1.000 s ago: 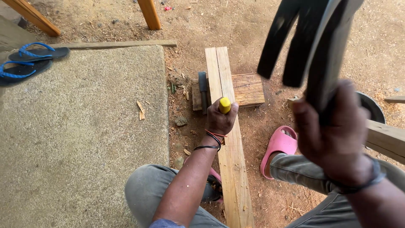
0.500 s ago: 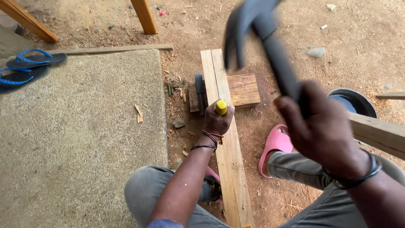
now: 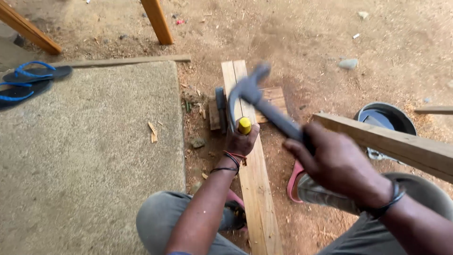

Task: Using a hammer and chisel to carve a mortise into a wooden beam.

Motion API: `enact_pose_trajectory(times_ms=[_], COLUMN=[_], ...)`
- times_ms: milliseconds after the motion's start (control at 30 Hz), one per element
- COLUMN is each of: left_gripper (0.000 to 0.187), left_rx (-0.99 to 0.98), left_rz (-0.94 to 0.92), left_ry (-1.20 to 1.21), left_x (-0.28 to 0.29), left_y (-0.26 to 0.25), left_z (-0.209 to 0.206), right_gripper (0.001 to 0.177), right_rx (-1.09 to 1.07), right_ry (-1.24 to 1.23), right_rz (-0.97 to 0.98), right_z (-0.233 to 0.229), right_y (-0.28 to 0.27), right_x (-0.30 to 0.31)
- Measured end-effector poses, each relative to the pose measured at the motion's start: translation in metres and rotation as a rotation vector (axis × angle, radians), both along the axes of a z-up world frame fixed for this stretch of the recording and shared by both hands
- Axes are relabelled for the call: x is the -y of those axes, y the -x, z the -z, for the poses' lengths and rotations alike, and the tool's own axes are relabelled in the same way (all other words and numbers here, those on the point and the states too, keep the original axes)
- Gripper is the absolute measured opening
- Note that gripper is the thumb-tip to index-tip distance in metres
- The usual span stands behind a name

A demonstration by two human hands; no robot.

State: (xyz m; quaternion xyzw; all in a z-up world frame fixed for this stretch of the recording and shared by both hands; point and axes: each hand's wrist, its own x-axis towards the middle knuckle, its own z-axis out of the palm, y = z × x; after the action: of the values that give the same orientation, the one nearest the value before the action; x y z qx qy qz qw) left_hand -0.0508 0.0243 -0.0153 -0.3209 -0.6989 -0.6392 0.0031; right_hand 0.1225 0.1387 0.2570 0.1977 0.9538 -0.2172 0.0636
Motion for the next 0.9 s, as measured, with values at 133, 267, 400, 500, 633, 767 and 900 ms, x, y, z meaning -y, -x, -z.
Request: enact_pose_trajectory(times_ms=[133, 267, 400, 500, 633, 767, 900], left_gripper=[0.027, 0.026, 0.018, 0.016, 0.031, 0.027, 0.03], left_rx=[0.159, 0.148, -0.073, -0.015, 0.027, -0.053, 0.501], left_rz=[-0.007, -0.003, -0.022, -0.006, 0.04, -0.16, -0.188], left_ry=[0.077, 0.054, -0.011, -0.009, 0.094, 0.176, 0.303], left_x=[0.007, 0.005, -0.002, 0.03, 0.05, 0.001, -0.046], left_y=[-0.005, -0.004, -0.004, -0.052, -0.086, -0.006, 0.078], left_z=[-0.022, -0.006, 0.009, -0.006, 0.004, 0.054, 0.018], right_gripper=[0.029, 0.027, 0.039, 0.041, 0.047, 0.048, 0.046], right_rx=[-0.4, -0.618, 0.103, -0.09, 0.135, 0.185, 0.123], right_ry=[0.087, 0.116, 0.053, 0.174, 0.249, 0.29, 0.389], right_rz=[0.175, 0.116, -0.083, -0.083, 0.258, 0.372, 0.412], right_z=[-0.031, 0.04, 0.072, 0.094, 0.118, 0.148, 0.138], right_y=[0.015, 0.01, -0.006, -0.037, -0.053, -0.067, -0.055], right_x=[0.008, 0.008, 0.004, 0.001, -0.017, -0.034, -0.037])
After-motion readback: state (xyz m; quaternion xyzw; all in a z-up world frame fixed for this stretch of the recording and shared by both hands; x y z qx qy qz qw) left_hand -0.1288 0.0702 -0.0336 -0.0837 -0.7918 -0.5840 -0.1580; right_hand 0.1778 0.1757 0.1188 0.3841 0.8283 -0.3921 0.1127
